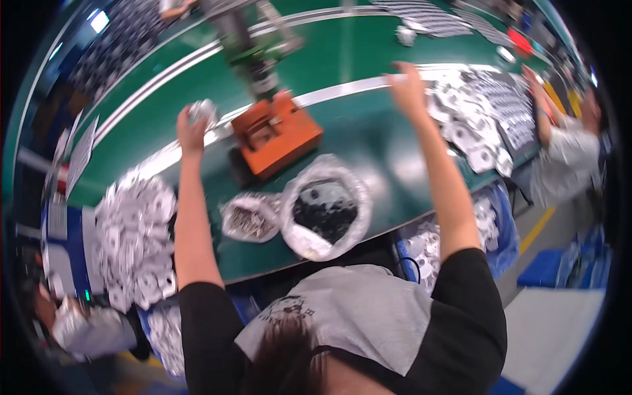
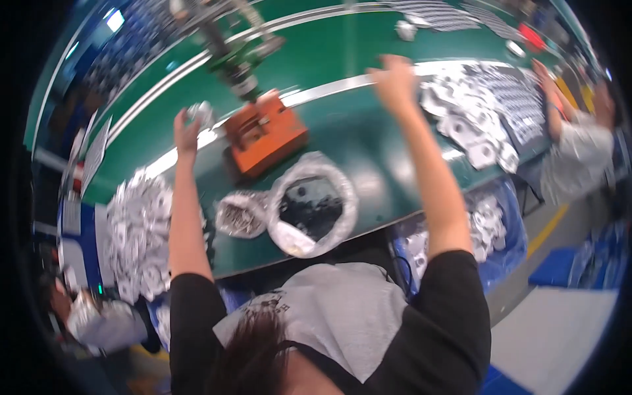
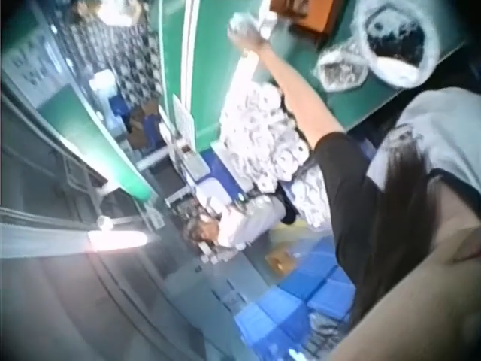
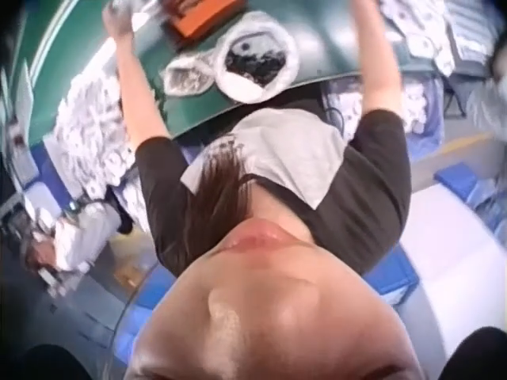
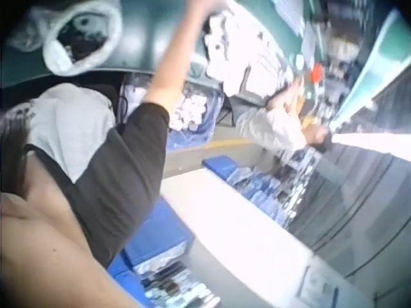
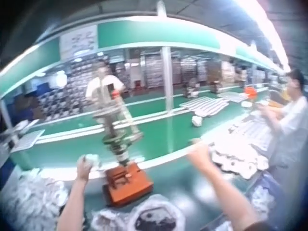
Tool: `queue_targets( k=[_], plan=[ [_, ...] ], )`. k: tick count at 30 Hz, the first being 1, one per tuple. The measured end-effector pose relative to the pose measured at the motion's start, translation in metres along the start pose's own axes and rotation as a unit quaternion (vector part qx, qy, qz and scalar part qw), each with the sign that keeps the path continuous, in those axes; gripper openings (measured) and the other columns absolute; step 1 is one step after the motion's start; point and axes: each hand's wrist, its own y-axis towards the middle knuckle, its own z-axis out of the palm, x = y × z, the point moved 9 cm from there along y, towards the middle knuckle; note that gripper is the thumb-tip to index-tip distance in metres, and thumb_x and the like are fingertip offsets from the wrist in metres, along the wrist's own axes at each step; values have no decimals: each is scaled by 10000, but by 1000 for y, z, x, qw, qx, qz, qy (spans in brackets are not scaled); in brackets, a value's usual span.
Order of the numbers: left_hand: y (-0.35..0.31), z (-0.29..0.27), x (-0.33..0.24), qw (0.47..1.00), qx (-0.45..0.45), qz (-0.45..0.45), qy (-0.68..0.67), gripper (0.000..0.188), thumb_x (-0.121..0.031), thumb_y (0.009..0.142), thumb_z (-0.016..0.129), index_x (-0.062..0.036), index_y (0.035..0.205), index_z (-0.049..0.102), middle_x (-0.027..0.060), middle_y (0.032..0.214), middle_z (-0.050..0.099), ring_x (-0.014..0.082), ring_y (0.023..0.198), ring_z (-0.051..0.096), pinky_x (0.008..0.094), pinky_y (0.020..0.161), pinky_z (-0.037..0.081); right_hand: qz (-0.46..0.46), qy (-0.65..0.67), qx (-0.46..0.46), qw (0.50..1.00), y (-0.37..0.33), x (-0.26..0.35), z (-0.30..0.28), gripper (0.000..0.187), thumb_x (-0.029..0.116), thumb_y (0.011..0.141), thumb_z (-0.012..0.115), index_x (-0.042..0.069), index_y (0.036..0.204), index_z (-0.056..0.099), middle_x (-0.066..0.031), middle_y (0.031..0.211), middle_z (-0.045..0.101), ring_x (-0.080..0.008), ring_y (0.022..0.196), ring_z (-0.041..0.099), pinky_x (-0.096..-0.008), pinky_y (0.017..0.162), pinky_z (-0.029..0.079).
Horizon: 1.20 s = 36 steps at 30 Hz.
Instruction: Assembling small plastic components using a manual hand press on a factory line.
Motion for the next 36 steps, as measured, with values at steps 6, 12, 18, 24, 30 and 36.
queue_targets(
  k=[6,12,18,24,30,36],
  plan=[
    [-29,-80,-62,966,120,-179,-140,337,-199,863,621,-49,1152,532,87,891,650,135,776,598,263,695,461,192,-412,166,875,-10,-160,-67,625,566,775,552,41,1111,591,-223,1102,608,-422,1064,543,-486,863,444],
    [-124,-163,-78,875,332,-312,162,393,-331,799,655,-44,1055,574,137,767,609,270,733,602,352,683,468,265,-384,218,857,-23,-242,-50,744,613,745,551,125,1296,438,-186,1167,594,-376,1119,539,-522,911,389],
    [-178,-149,-96,868,258,-116,409,712,-461,687,724,-61,1227,488,145,1044,531,304,916,543,394,753,450,163,-264,156,938,2,-239,-57,794,451,720,692,-45,1272,412,-267,1233,507,-402,1149,489,-448,962,383],
    [-196,-134,-76,906,183,-159,347,691,-361,722,723,-77,1284,440,134,1178,503,290,1031,507,445,863,355,209,394,113,888,-58,-93,-35,646,109,818,600,-23,1343,249,-208,1254,437,-228,1071,508,-311,931,400],
    [-166,-130,-89,976,12,-215,28,629,-284,722,747,-47,1245,489,116,1145,568,238,1043,536,390,926,316,169,738,170,631,-128,39,9,606,334,839,604,37,1297,342,-139,1259,450,-273,1046,527,-423,962,386],
    [-137,-88,-128,973,14,-190,-129,600,-196,745,729,-36,1272,493,115,1133,561,221,1008,548,327,922,398,132,686,363,616,-179,176,68,604,383,775,695,69,1197,397,-130,1310,443,-298,1072,563,-397,883,454]
  ],
)
